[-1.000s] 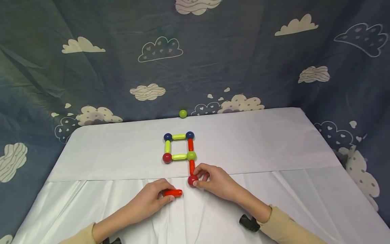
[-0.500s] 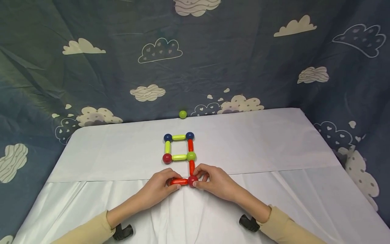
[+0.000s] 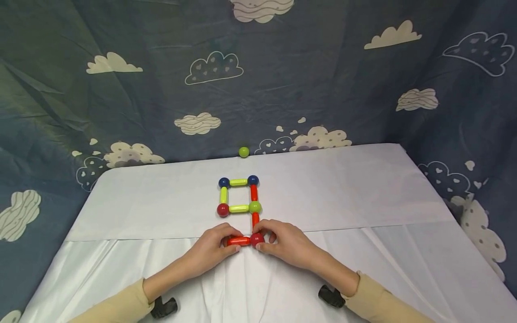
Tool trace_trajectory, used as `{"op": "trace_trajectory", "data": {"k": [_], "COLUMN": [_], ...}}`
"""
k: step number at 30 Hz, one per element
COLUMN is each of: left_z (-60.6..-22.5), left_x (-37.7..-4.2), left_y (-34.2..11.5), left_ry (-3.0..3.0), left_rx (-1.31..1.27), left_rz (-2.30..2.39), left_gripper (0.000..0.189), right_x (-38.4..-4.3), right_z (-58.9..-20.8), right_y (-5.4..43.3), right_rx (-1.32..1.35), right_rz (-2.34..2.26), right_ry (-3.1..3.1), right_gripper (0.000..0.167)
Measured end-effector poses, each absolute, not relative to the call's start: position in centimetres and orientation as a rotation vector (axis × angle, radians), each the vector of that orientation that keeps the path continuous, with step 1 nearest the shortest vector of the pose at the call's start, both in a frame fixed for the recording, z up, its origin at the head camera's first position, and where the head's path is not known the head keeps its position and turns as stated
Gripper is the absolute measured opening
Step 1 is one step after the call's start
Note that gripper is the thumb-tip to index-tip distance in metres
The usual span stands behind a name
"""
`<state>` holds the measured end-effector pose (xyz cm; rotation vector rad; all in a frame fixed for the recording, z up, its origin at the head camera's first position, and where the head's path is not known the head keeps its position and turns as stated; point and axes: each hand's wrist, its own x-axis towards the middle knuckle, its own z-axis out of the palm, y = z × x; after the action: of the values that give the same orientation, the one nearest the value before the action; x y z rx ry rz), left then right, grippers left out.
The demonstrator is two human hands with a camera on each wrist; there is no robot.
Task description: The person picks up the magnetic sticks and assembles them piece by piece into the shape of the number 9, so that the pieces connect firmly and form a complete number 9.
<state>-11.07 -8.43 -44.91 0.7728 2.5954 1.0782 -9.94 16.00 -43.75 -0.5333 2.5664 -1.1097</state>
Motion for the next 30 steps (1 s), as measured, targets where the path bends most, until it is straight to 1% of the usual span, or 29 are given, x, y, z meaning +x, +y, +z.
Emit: {"op": "trace_trajectory", "data": {"k": [4,7,11,15,19,24,30], "left_z": [-43.7,-42.3,-41.1,-40.5,-40.6,-41.8,-42.7], "left_x": [-11.9,-13.3,-15.9,-19.3,-23.1,-27.6,-31.0], "left_y": [-8.5,-8.6,-8.7,-8.6,-8.5,-8.0,-6.7], "left_ry": [2.613,2.637,2.652,2.711,2.802,2.804,2.807], "left_rx": [0.784,0.755,0.665,0.565,0.501,0.463,0.465], "left_rz": [1.027,1.041,1.125,1.16,1.156,1.237,1.403], "left_gripper": [0.025,0.024,0.024,0.024,0.024,0.028,0.027], "right_x": [-10.0,-10.1,-10.1,-10.0,-10.1,-10.2,-10.1], "right_z": [-43.8,-43.9,-44.0,-44.0,-43.9,-43.9,-43.8], "right_y": [16.2,16.3,16.2,16.1,16.1,16.1,16.0], "right_rx": [-0.524,-0.518,-0.517,-0.523,-0.52,-0.517,-0.511], "right_rz": [-1.142,-1.145,-1.154,-1.156,-1.15,-1.149,-1.157], "right_ry": [2.543,2.542,2.527,2.519,2.523,2.519,2.51], "right_gripper": [0.033,0.032,0.033,0.033,0.034,0.034,0.034]}}
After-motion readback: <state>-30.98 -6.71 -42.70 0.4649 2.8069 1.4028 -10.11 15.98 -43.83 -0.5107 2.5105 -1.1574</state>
